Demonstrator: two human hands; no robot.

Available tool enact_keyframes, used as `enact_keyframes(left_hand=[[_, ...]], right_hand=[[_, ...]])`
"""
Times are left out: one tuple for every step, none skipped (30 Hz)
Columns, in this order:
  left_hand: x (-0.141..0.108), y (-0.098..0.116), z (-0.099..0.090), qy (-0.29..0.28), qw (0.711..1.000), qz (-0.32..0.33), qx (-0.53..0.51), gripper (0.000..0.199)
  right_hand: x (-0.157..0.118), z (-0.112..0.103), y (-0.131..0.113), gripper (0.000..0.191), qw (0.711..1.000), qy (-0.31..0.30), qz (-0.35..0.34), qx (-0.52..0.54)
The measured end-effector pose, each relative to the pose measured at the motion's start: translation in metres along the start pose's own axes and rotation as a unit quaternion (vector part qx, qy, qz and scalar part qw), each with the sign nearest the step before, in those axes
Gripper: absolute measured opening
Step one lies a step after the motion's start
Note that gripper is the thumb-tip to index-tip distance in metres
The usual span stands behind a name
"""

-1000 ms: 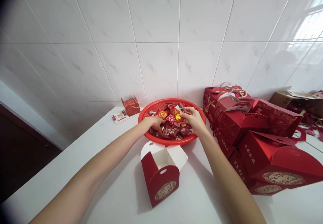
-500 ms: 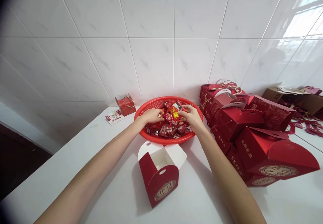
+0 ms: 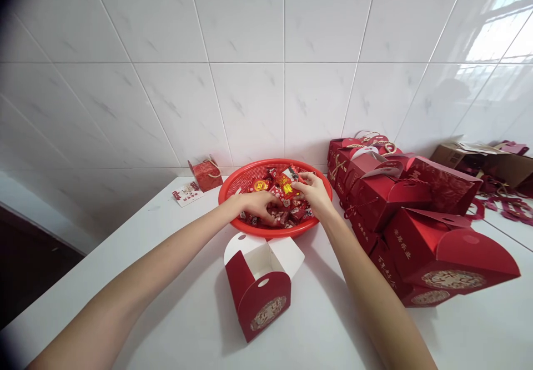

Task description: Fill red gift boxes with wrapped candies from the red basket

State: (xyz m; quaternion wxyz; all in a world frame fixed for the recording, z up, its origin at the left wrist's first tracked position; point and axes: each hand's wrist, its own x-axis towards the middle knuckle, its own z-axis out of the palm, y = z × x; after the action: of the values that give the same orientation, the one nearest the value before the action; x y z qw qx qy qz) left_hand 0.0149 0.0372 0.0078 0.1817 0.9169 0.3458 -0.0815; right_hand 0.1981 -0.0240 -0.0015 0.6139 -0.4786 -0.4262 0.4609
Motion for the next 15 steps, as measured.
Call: enact_keyframes(left_hand=[[0.0002, -0.0001, 0.001, -0.005, 1.0, -0.002, 0.004, 0.066], [0.0004, -0.0006, 0.0019, -0.009, 1.0, -0.004, 0.008, 0.076], [0.0008, -0.0013, 0.0025, -0.012, 1.0, -0.007, 0.01, 0.082], [0.0012, -0.002, 0.003, -0.016, 1.0, -0.01, 0.008, 0.084], [0.0017, -0.0026, 0.0033, -0.021, 1.0, -0.012, 0.004, 0.084], [0.0023, -0.0031, 0.0036, -0.024, 1.0, -0.017, -0.001, 0.083], [0.0028, -0.0036, 0.0038, -0.025, 0.999, -0.024, -0.005, 0.079], [0.0032, -0.0039, 0.0039, -0.023, 0.999, -0.031, -0.008, 0.075], [0.0034, -0.0041, 0.0039, -0.018, 0.999, -0.037, -0.01, 0.069], [0.0034, -0.0044, 0.0039, -0.01, 0.999, -0.04, -0.01, 0.064], [0.0031, -0.0047, 0.0037, -0.001, 0.999, -0.041, -0.012, 0.059], [0.0026, -0.0051, 0.0033, 0.011, 0.999, -0.04, -0.014, 0.056], [0.002, -0.0057, 0.0028, 0.026, 0.999, -0.038, -0.018, 0.053], [0.0012, -0.0064, 0.0021, 0.046, 0.998, -0.036, -0.022, 0.052], [0.0005, -0.0073, 0.0012, 0.07, 0.997, -0.035, -0.028, 0.051]], right_hand=[[-0.0001, 0.0002, -0.0003, 0.027, 1.0, -0.001, 0.0, -0.001], [-0.0002, 0.0002, -0.0006, 0.027, 1.0, -0.003, 0.002, -0.002], [-0.0001, 0.0002, -0.0008, 0.027, 1.0, -0.003, 0.005, -0.003], [0.0001, 0.0002, -0.0009, 0.027, 1.0, -0.004, 0.008, -0.002], [0.0004, 0.0001, -0.0009, 0.028, 1.0, -0.004, 0.011, -0.002], [0.0007, 0.0, -0.0008, 0.028, 1.0, -0.005, 0.011, -0.001], [0.0011, -0.0002, -0.0006, 0.029, 1.0, -0.006, 0.01, -0.001], [0.0014, -0.0003, -0.0003, 0.029, 1.0, -0.008, 0.007, -0.002], [0.0016, -0.0004, 0.0001, 0.03, 1.0, -0.01, 0.005, -0.003], [0.0018, -0.0005, 0.0004, 0.03, 1.0, -0.011, 0.004, -0.003], [0.0018, -0.0006, 0.0007, 0.03, 1.0, -0.011, 0.004, -0.003], [0.0018, -0.0006, 0.001, 0.03, 1.0, -0.01, 0.003, -0.002], [0.0017, -0.0005, 0.0011, 0.03, 1.0, -0.009, 0.003, 0.0], [0.0015, -0.0004, 0.0011, 0.03, 1.0, -0.008, 0.002, 0.001], [0.0013, -0.0003, 0.0011, 0.03, 1.0, -0.008, 0.001, 0.002]])
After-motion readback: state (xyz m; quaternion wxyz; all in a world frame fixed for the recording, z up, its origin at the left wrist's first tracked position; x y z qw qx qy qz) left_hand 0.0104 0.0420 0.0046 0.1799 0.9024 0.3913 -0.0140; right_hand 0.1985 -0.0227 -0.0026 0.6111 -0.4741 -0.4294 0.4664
